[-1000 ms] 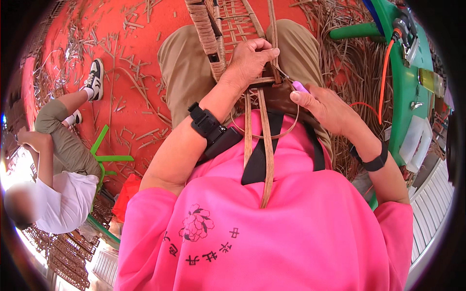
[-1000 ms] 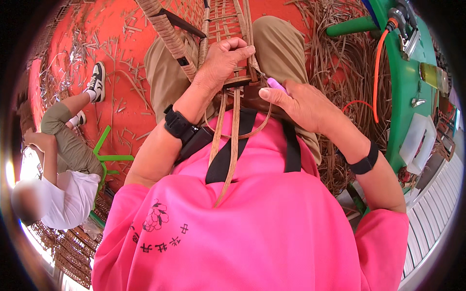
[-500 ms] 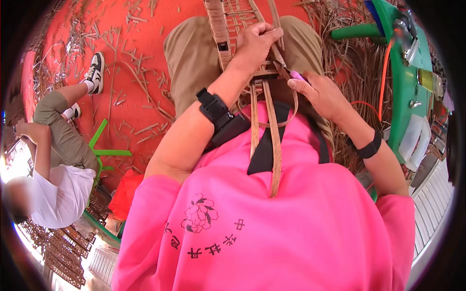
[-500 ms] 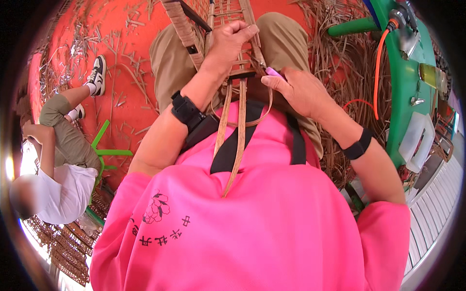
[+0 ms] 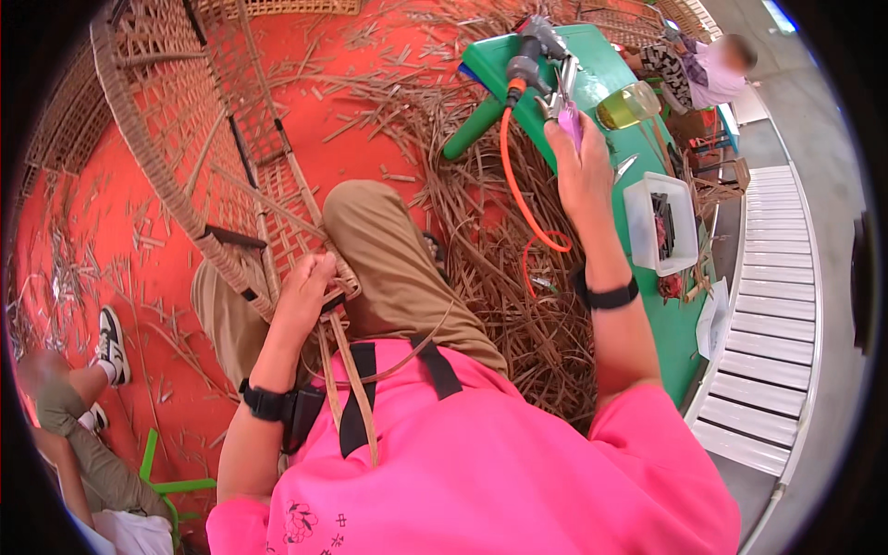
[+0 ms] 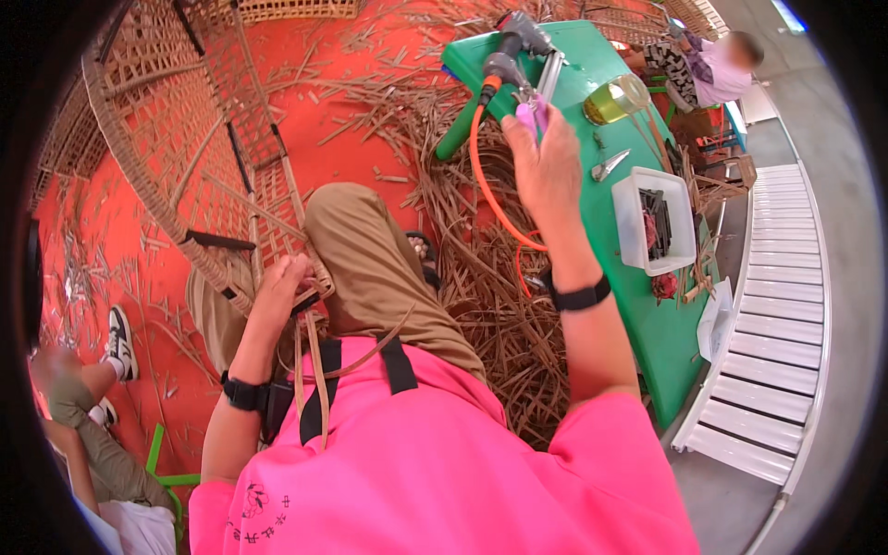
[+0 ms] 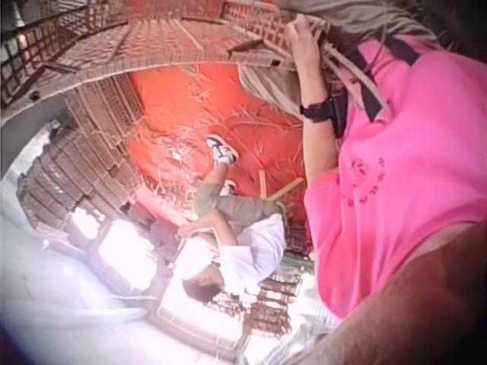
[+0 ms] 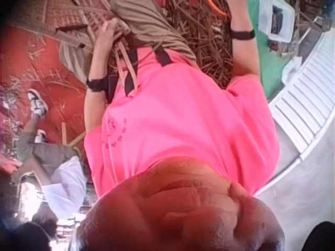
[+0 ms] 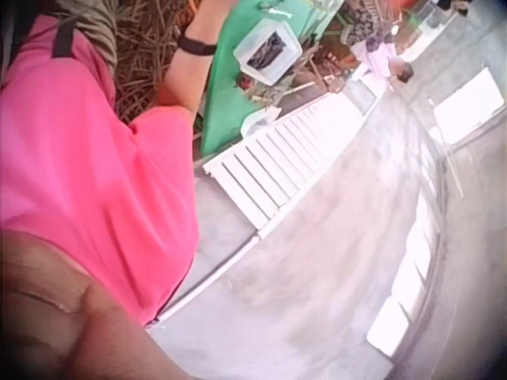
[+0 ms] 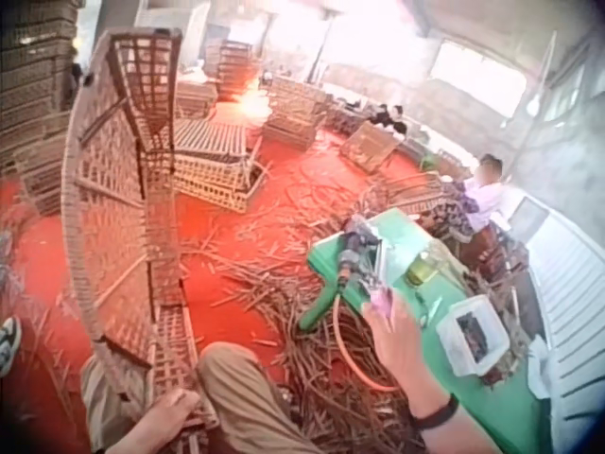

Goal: Using a pneumatic stapler and cutters to attach and finish bamboo strips on a wicker chair frame.

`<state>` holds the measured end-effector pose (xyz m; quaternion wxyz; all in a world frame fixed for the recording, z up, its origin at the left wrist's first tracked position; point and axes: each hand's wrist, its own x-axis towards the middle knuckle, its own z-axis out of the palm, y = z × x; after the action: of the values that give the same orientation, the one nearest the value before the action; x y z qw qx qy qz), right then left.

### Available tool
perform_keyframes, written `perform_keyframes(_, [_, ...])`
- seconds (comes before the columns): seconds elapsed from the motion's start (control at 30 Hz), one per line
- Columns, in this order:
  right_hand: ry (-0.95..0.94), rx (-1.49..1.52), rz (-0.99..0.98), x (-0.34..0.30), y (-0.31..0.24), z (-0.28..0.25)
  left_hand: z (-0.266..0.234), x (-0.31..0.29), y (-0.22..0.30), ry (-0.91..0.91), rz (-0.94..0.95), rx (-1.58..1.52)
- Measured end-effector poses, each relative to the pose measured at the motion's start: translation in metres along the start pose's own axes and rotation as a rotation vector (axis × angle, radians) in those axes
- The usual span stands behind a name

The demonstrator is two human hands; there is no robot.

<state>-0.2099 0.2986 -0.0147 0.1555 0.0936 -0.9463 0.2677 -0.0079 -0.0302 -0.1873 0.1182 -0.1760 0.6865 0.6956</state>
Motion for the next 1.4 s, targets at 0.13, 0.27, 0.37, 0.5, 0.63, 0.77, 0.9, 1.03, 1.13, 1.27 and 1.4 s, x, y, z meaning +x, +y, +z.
perform_keyframes(0.13, [-0.035, -0.255, 0.338, 0.062, 0.107, 0.015, 0.009, -0.016, 0.028, -0.001, 0.012, 0.102])
perform_keyframes(0.27, [-0.073, -0.354, 0.631, 0.097, 0.148, 0.042, 0.007, -0.023, 0.024, 0.035, 0.054, 0.298])
perform_keyframes(0.37, [0.1, -0.311, 0.587, 0.108, 0.16, 0.052, 0.006, -0.021, 0.008, 0.056, 0.022, 0.206])
perform_keyframes(0.5, [0.258, -0.757, 0.268, 0.095, 0.223, 0.029, 0.018, -0.016, 0.025, 0.048, 0.034, 0.153])
perform_keyframes(0.63, [0.061, -0.732, 0.515, 0.068, 0.188, 0.007, 0.016, -0.019, 0.024, 0.109, 0.046, 0.163])
perform_keyframes(0.77, [-0.142, -0.725, 0.639, 0.057, 0.196, 0.0, 0.02, -0.021, 0.03, 0.09, 0.053, 0.183])
perform_keyframes(0.9, [-0.182, -0.784, 0.597, 0.051, 0.185, -0.001, 0.014, -0.03, 0.031, 0.09, 0.112, 0.245])
perform_keyframes(1.03, [-0.21, -0.822, 0.571, 0.028, 0.193, 0.011, 0.009, -0.043, 0.031, 0.057, 0.226, 0.164])
perform_keyframes(1.13, [-0.26, -0.947, 0.313, 0.002, 0.26, -0.01, 0.01, -0.035, 0.03, -0.045, 0.365, 0.171])
perform_keyframes(1.27, [-0.312, -1.411, -0.246, -0.031, 0.203, -0.057, 0.009, -0.038, 0.026, -0.039, 0.571, 0.307])
perform_keyframes(1.4, [-0.096, -0.381, 0.1, -0.063, 0.047, -0.06, 0.007, -0.045, 0.024, -0.072, 0.541, 0.373])
